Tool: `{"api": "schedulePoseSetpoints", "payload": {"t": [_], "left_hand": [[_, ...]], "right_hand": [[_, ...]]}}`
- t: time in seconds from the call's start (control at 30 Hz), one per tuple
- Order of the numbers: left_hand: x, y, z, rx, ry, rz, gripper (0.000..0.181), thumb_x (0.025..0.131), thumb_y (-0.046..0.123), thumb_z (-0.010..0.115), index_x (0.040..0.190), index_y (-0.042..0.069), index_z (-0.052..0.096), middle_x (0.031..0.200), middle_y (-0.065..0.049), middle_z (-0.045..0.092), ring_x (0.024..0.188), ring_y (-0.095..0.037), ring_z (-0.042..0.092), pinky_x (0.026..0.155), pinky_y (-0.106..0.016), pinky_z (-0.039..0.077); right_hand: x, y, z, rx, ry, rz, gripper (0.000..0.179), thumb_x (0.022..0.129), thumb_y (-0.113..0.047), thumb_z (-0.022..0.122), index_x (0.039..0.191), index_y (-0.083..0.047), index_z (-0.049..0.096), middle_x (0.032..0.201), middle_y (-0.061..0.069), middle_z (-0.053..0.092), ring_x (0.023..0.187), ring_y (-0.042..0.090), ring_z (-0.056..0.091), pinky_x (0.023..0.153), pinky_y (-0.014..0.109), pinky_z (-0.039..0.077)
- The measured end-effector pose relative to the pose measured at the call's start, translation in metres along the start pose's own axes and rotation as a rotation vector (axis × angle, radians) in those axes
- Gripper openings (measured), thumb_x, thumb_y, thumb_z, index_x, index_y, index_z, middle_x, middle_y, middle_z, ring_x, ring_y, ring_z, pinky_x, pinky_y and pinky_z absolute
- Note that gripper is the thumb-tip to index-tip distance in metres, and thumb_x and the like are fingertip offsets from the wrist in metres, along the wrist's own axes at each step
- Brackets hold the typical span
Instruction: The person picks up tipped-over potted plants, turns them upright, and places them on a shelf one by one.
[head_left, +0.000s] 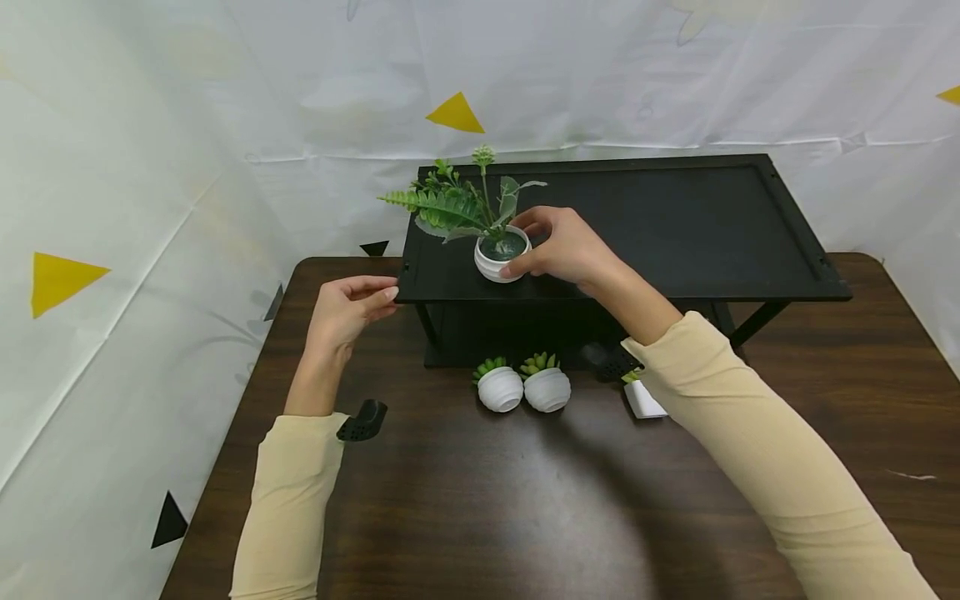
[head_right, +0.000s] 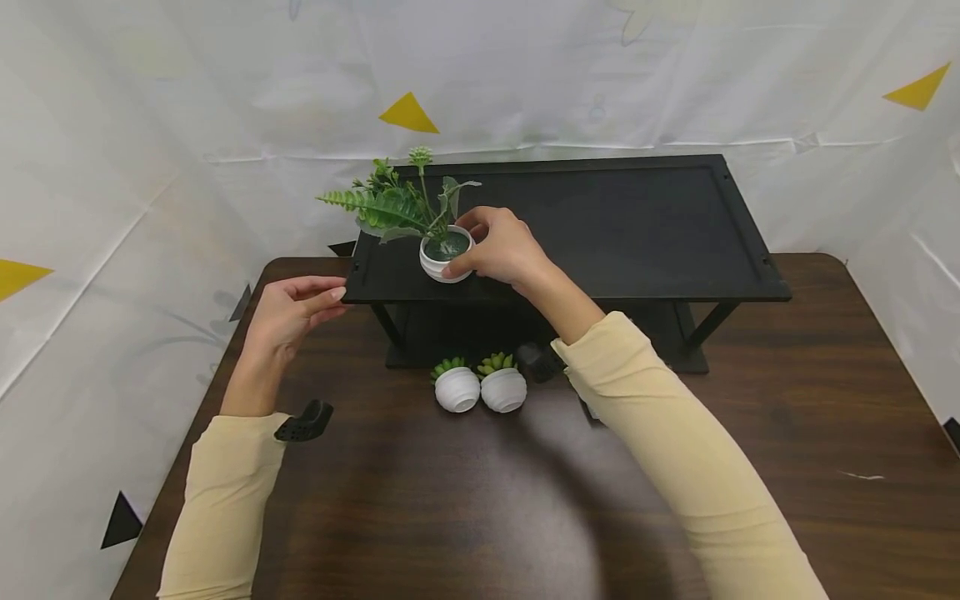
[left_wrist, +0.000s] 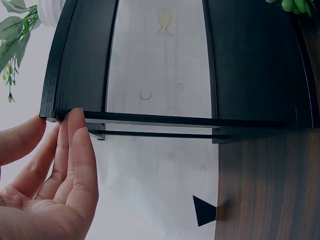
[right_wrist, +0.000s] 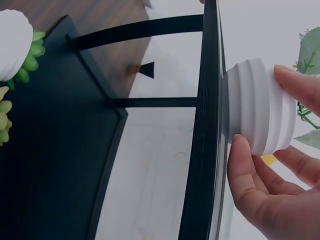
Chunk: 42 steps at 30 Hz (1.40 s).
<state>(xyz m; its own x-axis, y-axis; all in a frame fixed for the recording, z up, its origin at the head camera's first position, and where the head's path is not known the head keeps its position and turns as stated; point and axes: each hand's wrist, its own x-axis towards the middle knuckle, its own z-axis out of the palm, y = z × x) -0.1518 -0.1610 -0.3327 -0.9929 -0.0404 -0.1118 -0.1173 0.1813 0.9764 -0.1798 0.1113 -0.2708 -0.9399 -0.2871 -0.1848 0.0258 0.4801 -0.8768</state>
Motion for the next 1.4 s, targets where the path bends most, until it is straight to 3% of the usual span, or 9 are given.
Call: {"api": "schedulePoseSetpoints", "payload": {"t": [0.4,0.87,1.1,1.4], "left_hand": [[0.0,0.002,0.001,-0.003,-0.007,-0.003,0.029,0.086,0.006,0.063,0.11,-0.01,0.06,0.091,-0.004,0.06,0.07,-0.01,0.063,0.078,-0.029,0.054],[0.0,0.003,0.0,0.006,-0.012,-0.013,0.029,0.087,0.006,0.062,0.112,-0.009,0.06,0.097,-0.007,0.059,0.084,-0.025,0.064,0.079,-0.029,0.053],[0.001,0.002,0.0,0.005,-0.012,-0.009,0.029,0.087,0.005,0.062,0.112,-0.01,0.06,0.093,-0.005,0.06,0.074,-0.013,0.064,0.079,-0.03,0.053],[-0.001,0.004,0.0,-0.007,-0.027,-0.008,0.032,0.087,0.005,0.062,0.113,-0.012,0.058,0.092,-0.005,0.059,0.073,-0.013,0.065,0.081,-0.032,0.052]], "right_hand": [[0.007,-0.008,0.012,0.039,-0.037,-0.009,0.062,0.076,-0.004,0.073,0.131,-0.006,0.045,0.121,0.017,0.046,0.088,0.03,0.056,0.077,0.037,0.051],[0.018,-0.016,0.028,0.041,-0.062,-0.041,0.062,0.075,-0.004,0.074,0.131,-0.007,0.046,0.112,0.015,0.05,0.081,0.027,0.055,0.074,0.035,0.051],[0.022,-0.021,0.035,0.026,-0.062,-0.045,0.061,0.076,-0.004,0.073,0.13,-0.006,0.046,0.111,0.016,0.05,0.082,0.028,0.055,0.074,0.035,0.052],[0.023,-0.023,0.041,0.047,-0.058,-0.061,0.058,0.077,-0.004,0.072,0.129,-0.005,0.047,0.112,0.016,0.051,0.078,0.027,0.056,0.073,0.035,0.052]]}}
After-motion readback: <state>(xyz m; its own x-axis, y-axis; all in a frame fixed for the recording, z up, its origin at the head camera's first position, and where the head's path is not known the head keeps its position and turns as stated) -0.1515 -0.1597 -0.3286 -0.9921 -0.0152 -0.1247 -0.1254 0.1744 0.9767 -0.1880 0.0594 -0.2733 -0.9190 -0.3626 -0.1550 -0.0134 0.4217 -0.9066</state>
